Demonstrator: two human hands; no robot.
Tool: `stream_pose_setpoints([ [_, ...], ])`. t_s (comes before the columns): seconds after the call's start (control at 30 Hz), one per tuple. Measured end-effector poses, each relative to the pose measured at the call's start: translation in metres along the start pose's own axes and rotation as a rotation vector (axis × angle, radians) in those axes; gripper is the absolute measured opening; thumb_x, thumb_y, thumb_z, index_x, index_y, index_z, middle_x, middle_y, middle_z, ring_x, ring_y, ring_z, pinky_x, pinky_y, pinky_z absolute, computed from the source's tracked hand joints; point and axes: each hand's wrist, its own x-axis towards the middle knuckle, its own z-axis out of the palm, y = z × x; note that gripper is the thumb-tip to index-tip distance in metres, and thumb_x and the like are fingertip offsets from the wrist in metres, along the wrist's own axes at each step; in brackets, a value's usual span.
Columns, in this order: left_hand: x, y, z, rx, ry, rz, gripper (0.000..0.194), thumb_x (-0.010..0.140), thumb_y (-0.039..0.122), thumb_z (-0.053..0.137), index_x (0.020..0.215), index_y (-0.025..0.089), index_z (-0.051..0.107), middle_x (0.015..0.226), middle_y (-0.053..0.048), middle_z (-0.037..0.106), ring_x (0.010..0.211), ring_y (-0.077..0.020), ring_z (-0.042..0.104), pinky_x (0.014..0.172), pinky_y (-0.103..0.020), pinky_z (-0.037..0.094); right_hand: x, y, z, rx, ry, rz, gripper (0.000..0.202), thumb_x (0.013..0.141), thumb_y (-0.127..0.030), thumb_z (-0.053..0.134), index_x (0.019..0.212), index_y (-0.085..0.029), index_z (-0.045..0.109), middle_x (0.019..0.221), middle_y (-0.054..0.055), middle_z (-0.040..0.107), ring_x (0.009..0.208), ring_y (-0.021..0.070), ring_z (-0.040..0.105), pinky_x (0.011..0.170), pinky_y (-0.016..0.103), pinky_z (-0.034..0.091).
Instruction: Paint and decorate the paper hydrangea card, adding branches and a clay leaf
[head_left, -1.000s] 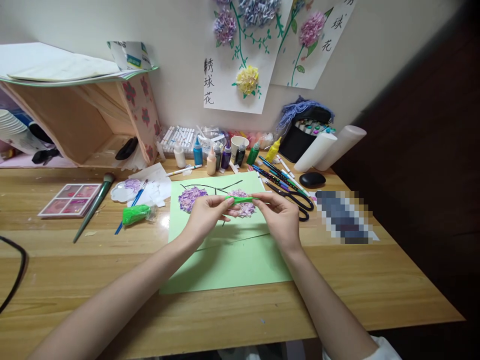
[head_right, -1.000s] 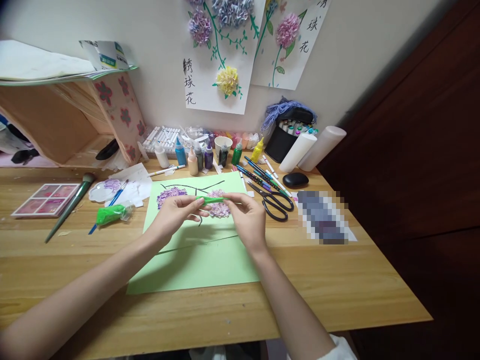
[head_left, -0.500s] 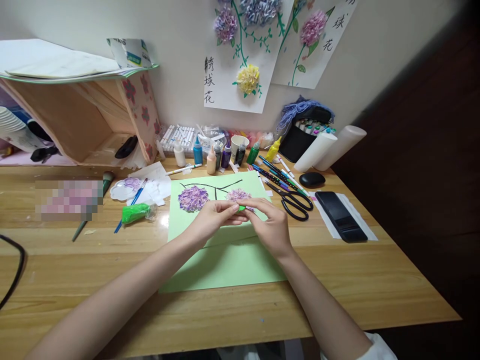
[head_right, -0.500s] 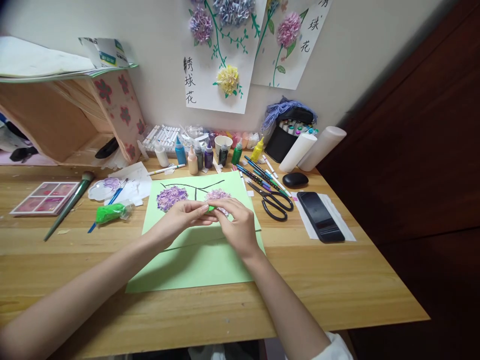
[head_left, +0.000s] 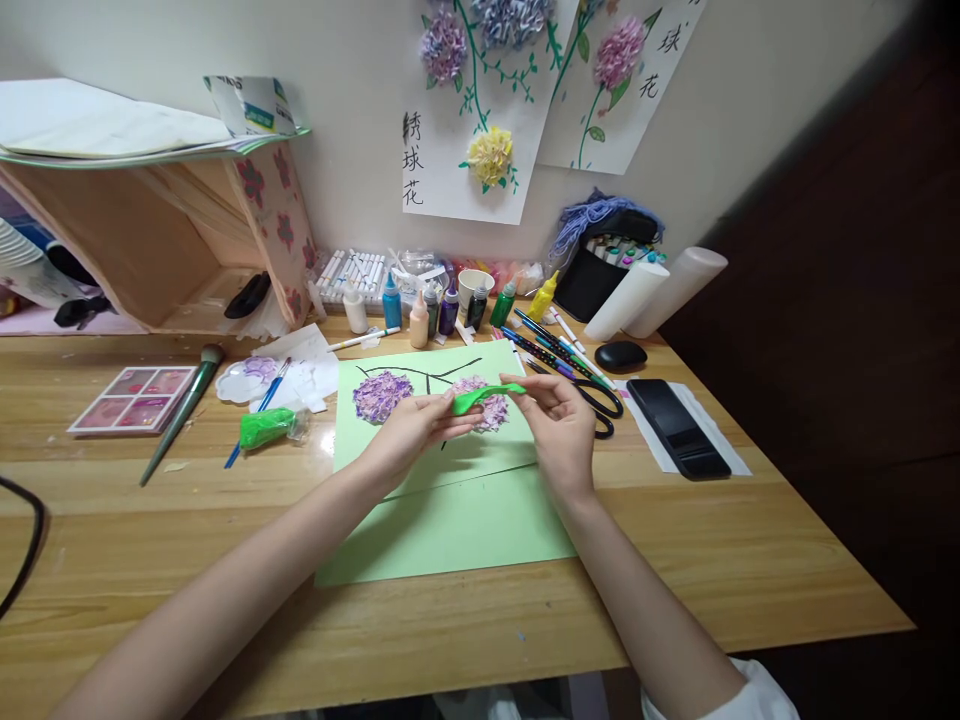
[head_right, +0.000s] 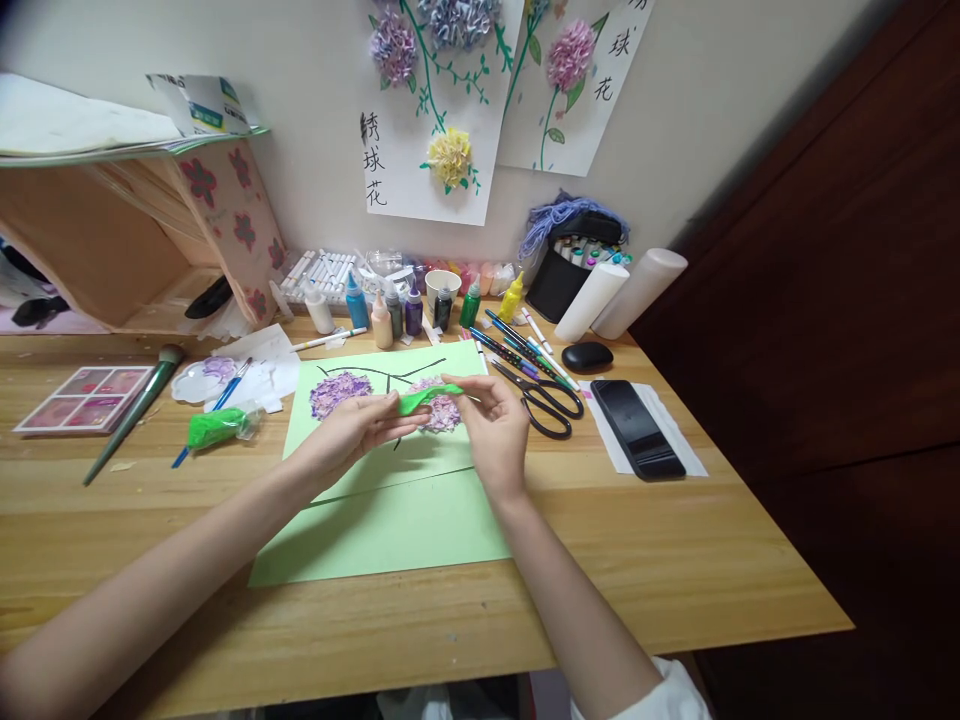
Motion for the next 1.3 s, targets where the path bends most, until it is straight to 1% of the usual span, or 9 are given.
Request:
stream_pose_setpoints([
  [0.1,-0.003,-0.001,0.002,-0.037,-0.157,0.016,0.031,0.081,0.038,0.066,0.091,0.009,0.071,0.097,-0.013,0.073,0.095,-0.0187,0.068,0.095,-0.030,0.049,-0.009,-0.005,0.006,-0.133,-0.181,-0.103,0.009,0.079,-0.017,0.062,0.086,-0.021,0.067,0.113,0.008,0.069,0.110,0.0214,0.062,0.098,0.039,0.046],
  [0.2,-0.005,-0.001,0.005,0.086,-0.138,0.074,0.037,0.071,0.040,0.074,0.092,0.010,0.071,0.094,-0.011,0.073,0.089,-0.0189,0.068,0.092,-0.032,0.050,-0.015,-0.007,0.009,-0.269,-0.218,-0.195,0.019,0.080,-0.012,0.059,0.093,-0.024,0.068,0.107,0.004,0.070,0.104,0.0194,0.063,0.095,0.036,0.047],
  [0.33,-0.005,-0.002,0.008,0.198,-0.027,0.128,0.043,0.064,0.046,0.076,0.084,0.009,0.070,0.074,-0.009,0.073,0.070,-0.0183,0.070,0.073,-0.031,0.056,-0.017,-0.008,0.008,-0.339,-0.193,-0.245,0.022,0.079,-0.009,0.058,0.088,-0.025,0.070,0.088,0.001,0.072,0.086,0.0178,0.067,0.080,0.031,0.052],
  [0.47,-0.004,-0.002,0.009,0.245,0.051,0.159,0.036,0.065,0.043,0.077,0.075,0.009,0.068,0.064,-0.008,0.071,0.059,-0.0173,0.068,0.061,-0.028,0.056,-0.012,-0.006,0.005,-0.288,-0.136,-0.134,0.017,0.077,-0.012,0.059,0.080,-0.022,0.071,0.080,0.002,0.073,0.078,0.0175,0.067,0.074,0.030,0.054],
  [0.67,-0.002,-0.001,0.006,0.221,0.110,0.131,0.036,0.073,0.046,0.071,0.079,0.010,0.066,0.074,-0.011,0.073,0.071,-0.0205,0.071,0.073,-0.032,0.056,-0.008,0.000,0.002,-0.127,0.048,-0.063,0.017,0.081,-0.017,0.057,0.091,-0.019,0.071,0.096,0.006,0.074,0.091,0.0203,0.068,0.080,0.034,0.056],
  [0.83,-0.005,0.001,0.008,0.104,-0.090,0.106,0.046,0.077,0.053,0.064,0.087,0.008,0.067,0.089,-0.013,0.073,0.086,-0.0215,0.069,0.089,-0.035,0.052,-0.015,-0.003,0.008,-0.335,-0.201,-0.251,0.033,0.087,-0.014,0.050,0.111,-0.028,0.067,0.129,0.004,0.060,0.119,0.0199,0.055,0.103,0.041,0.043],
  [1.0,-0.006,-0.001,0.005,0.257,-0.081,0.173,0.039,0.060,0.043,0.079,0.078,0.010,0.070,0.077,-0.006,0.073,0.073,-0.0171,0.068,0.076,-0.030,0.055,-0.017,-0.005,0.012,-0.410,-0.320,-0.362,0.034,0.086,-0.013,0.054,0.112,-0.030,0.066,0.117,0.003,0.067,0.113,0.0197,0.058,0.101,0.041,0.045],
  [1.2,-0.006,0.000,0.007,0.274,0.009,0.155,0.043,0.060,0.048,0.078,0.076,0.009,0.071,0.072,-0.009,0.073,0.062,-0.0181,0.069,0.062,-0.028,0.056,-0.018,-0.003,0.008,-0.303,-0.214,-0.162,0.019,0.078,-0.016,0.064,0.091,-0.026,0.074,0.088,0.000,0.075,0.079,0.0187,0.070,0.076,0.033,0.057],
  [1.3,-0.006,0.003,0.007,0.276,0.004,0.157,0.042,0.062,0.047,0.077,0.079,0.009,0.070,0.078,-0.011,0.074,0.070,-0.0204,0.071,0.068,-0.030,0.057,-0.017,-0.003,0.006,-0.221,-0.179,-0.081,0.016,0.079,-0.019,0.063,0.089,-0.025,0.075,0.088,0.001,0.076,0.082,0.0195,0.071,0.078,0.032,0.058],
])
